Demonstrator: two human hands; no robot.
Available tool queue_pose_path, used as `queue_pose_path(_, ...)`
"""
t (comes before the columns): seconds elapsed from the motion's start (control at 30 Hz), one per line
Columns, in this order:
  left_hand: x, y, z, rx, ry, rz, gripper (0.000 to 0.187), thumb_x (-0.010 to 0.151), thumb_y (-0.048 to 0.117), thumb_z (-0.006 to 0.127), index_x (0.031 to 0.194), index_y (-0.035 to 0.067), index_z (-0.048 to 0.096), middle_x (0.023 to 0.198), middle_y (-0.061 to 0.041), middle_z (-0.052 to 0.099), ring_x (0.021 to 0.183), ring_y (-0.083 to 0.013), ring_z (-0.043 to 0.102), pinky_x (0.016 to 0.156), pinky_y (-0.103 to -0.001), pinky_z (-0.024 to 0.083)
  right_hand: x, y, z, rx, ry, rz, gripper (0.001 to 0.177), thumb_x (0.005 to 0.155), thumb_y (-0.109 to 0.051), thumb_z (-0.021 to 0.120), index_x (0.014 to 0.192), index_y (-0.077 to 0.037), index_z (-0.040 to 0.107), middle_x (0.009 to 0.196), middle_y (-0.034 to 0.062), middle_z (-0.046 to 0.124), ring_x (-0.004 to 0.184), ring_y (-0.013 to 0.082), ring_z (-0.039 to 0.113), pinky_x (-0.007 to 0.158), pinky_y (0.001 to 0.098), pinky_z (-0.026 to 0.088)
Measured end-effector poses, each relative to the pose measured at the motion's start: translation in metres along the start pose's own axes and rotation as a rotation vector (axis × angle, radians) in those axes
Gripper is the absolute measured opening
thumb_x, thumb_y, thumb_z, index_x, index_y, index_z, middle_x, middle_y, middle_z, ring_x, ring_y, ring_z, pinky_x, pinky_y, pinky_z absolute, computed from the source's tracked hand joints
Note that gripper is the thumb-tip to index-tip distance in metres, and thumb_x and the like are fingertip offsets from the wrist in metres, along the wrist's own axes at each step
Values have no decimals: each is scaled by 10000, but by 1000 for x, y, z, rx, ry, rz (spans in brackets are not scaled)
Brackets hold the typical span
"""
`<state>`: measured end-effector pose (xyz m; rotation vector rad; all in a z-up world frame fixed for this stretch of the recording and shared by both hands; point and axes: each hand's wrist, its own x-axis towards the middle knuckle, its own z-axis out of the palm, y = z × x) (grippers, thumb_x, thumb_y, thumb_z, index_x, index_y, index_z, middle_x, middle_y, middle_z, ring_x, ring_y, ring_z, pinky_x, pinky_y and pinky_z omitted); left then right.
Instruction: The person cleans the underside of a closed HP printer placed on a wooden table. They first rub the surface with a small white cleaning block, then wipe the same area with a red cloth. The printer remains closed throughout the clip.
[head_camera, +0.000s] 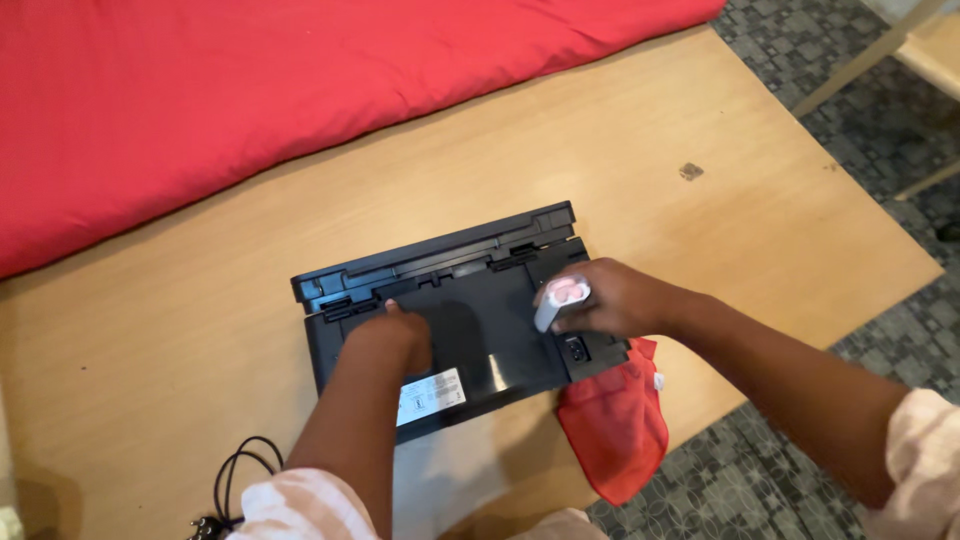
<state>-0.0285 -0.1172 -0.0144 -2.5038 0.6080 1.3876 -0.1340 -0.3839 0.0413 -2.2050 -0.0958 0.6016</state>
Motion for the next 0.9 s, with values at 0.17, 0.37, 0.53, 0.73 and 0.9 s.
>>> queue_pose_path(0.17, -14, 0, 15, -29, 20, -25, 830, 943, -2, 444, 1663, 154, 63, 1740, -106, -88, 1596, -324, 164, 1229, -547, 350, -10, -6, 14, -179, -194, 28, 292, 790, -170, 808, 1074, -118, 763, 1006, 50, 807, 933, 171, 752, 873, 335, 586)
queue_pose_path(0.37, -26, -7, 24, -10, -17, -29, 891, 929, -42, 438, 1673, 267, 53, 1748, -21, -129, 1598, -292, 166, 1229, -584, 335, -28, 0, 17, 1, -81, -1, 343, 784, -162, 810, 1120, -124, 754, 1059, 32, 813, 982, 160, 762, 891, 337, 597)
queue_pose_path(0.53, -35, -7, 36, 6, 25, -11, 842, 944, 24, 477, 1667, 258, 115, 1749, -32, -84, 1570, -323, 254, 1224, -556, 358, -41, -1, 41, 86, 13, 31, 329, 793, -169, 805, 1114, -119, 750, 1067, 30, 818, 992, 165, 787, 901, 334, 623)
queue_pose_path(0.73, -38, -5, 41, 34, -5, -3, 833, 950, 29, 462, 1670, 258, 112, 1749, -24, -97, 1535, -351, 337, 1205, -539, 401, -35, -11, 64, -147, 32, -197, 364, 784, -130, 814, 1141, -103, 747, 1123, 86, 758, 1050, 244, 723, 913, 351, 562)
queue_pose_path(0.9, -47, -9, 37, 2, 36, 30, 793, 932, 2, 458, 1642, 250, 205, 1747, -24, -15, 1501, -347, 379, 1187, -529, 417, -33, -7, 51, -133, -21, 10, 356, 767, -185, 818, 1113, -135, 751, 1080, 46, 794, 1019, 203, 764, 915, 330, 582)
